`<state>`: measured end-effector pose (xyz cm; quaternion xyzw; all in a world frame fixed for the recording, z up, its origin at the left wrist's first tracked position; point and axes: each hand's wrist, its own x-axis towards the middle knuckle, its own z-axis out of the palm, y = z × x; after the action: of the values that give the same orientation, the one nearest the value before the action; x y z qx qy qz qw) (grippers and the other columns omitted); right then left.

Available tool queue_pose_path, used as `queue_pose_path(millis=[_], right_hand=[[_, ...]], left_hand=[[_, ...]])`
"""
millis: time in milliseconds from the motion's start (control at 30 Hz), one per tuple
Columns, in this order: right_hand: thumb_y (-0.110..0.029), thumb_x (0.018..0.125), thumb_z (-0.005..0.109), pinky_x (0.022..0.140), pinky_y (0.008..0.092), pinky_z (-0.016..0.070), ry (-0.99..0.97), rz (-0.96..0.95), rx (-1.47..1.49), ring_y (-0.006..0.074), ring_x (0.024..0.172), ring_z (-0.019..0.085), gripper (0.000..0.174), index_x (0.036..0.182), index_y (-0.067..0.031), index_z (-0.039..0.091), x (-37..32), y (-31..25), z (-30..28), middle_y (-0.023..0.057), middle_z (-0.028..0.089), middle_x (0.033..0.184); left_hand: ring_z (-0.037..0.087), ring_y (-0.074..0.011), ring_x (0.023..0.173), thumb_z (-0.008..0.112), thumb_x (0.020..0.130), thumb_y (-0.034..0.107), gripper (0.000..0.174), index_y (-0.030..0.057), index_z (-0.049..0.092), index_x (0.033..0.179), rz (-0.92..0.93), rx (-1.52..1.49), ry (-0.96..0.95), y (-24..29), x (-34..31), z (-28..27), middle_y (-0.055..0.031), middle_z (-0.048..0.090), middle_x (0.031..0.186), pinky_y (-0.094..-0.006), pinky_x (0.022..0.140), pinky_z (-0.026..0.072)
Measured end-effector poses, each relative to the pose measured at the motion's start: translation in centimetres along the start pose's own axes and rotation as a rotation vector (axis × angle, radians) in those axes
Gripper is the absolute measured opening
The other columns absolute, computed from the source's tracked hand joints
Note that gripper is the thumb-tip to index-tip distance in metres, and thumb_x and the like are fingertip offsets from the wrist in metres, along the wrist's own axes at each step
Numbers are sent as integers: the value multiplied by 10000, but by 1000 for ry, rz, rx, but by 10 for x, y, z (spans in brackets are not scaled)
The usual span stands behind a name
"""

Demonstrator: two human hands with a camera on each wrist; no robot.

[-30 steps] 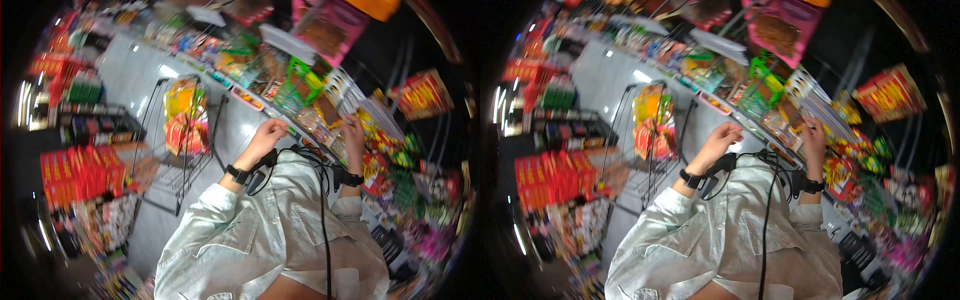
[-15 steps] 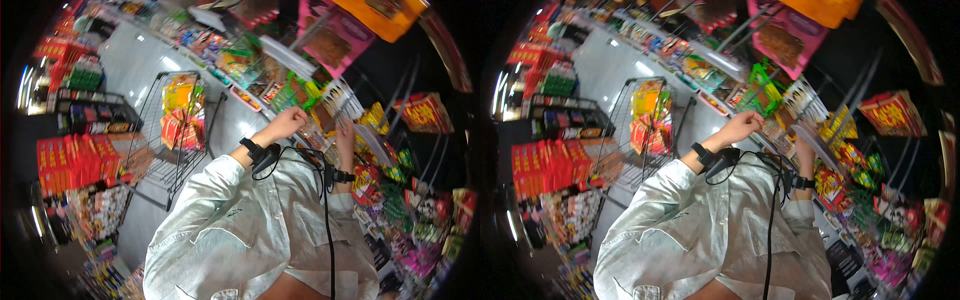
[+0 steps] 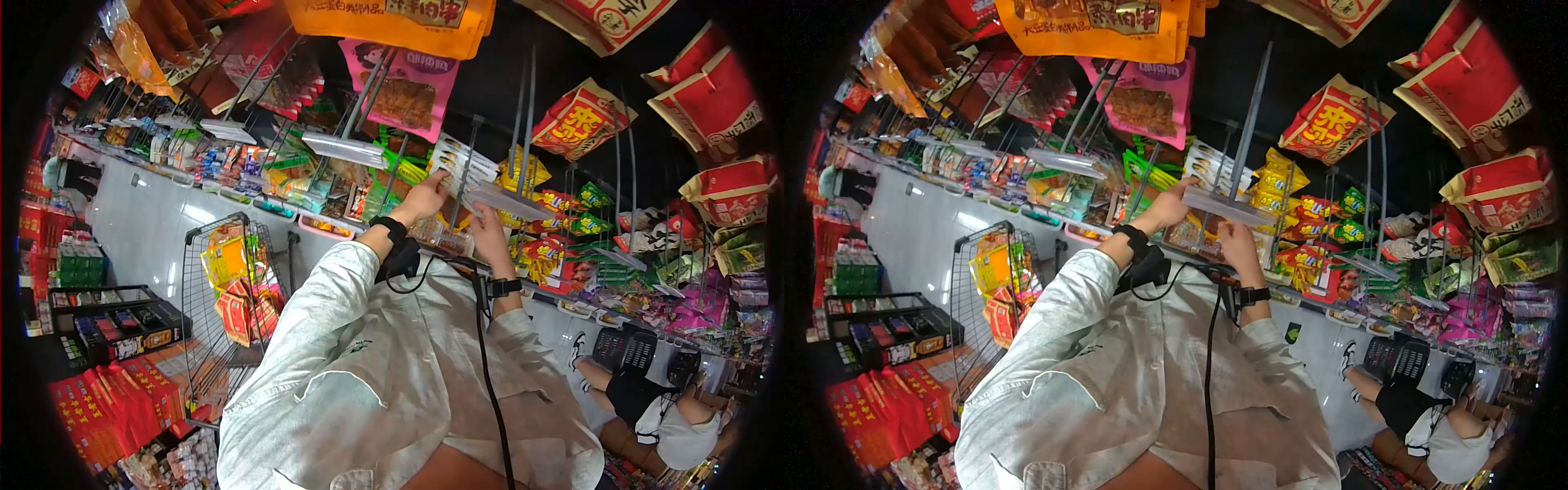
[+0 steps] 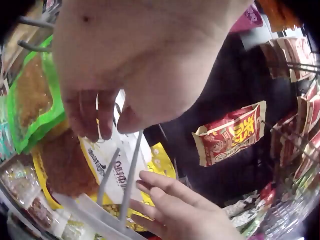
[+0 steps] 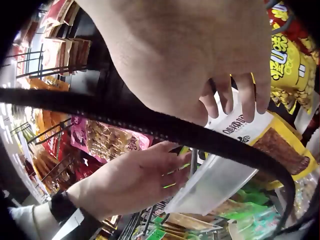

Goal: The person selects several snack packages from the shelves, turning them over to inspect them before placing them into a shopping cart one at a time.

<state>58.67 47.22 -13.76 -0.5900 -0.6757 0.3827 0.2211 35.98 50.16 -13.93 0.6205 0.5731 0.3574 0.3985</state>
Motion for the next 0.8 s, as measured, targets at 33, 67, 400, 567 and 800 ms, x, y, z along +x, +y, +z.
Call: queue_pose_path(millis=[33, 67, 400, 567, 800], right_hand=[[-175, 1017, 580, 884, 360, 531, 10, -33, -3, 240, 1036, 647, 375, 1353, -15, 528, 2, 2, -1, 161, 569, 1304], [-173, 1016, 581, 888, 361, 531, 14, -64, -6, 243, 1044, 646, 379, 1356, -15, 526, 3, 5, 1, 162, 570, 1303], [-108, 989, 579, 896, 305, 510, -30, 21, 74, 198, 1019, 663, 385, 1352, 13, 539, 0, 17, 6, 159, 644, 1254], [-79, 1001, 553, 859, 278, 505, 2, 9, 161, 149, 958, 651, 265, 1224, 29, 649, 1, 34, 13, 105, 716, 1076], [-119, 1008, 556, 801, 283, 504, -92, 31, 186, 139, 868, 641, 247, 1181, 7, 679, -30, -12, -15, 93, 714, 955]], left_hand=[[671, -389, 1055, 546, 930, 144, 478, 54, 528, 1399, 34, 86, 20, -5, 7, 3, -229, 702, 1110, -425, 902, 526], [602, -446, 1163, 522, 925, 160, 481, 58, 535, 1395, -23, 83, -67, -12, 11, 4, -278, 649, 1224, -464, 963, 502], [635, -417, 1130, 595, 854, 129, 663, 70, 427, 1493, -56, 79, -208, -10, 19, 11, -270, 663, 1208, -435, 965, 505], [646, -412, 1106, 579, 857, 110, 656, 89, 430, 1495, 30, 115, -184, -52, 24, 26, -251, 691, 1147, -430, 940, 515], [638, -449, 1071, 552, 877, 108, 452, 110, 555, 1329, 23, 152, -133, -12, -1, 17, -280, 667, 1133, -487, 894, 527]])
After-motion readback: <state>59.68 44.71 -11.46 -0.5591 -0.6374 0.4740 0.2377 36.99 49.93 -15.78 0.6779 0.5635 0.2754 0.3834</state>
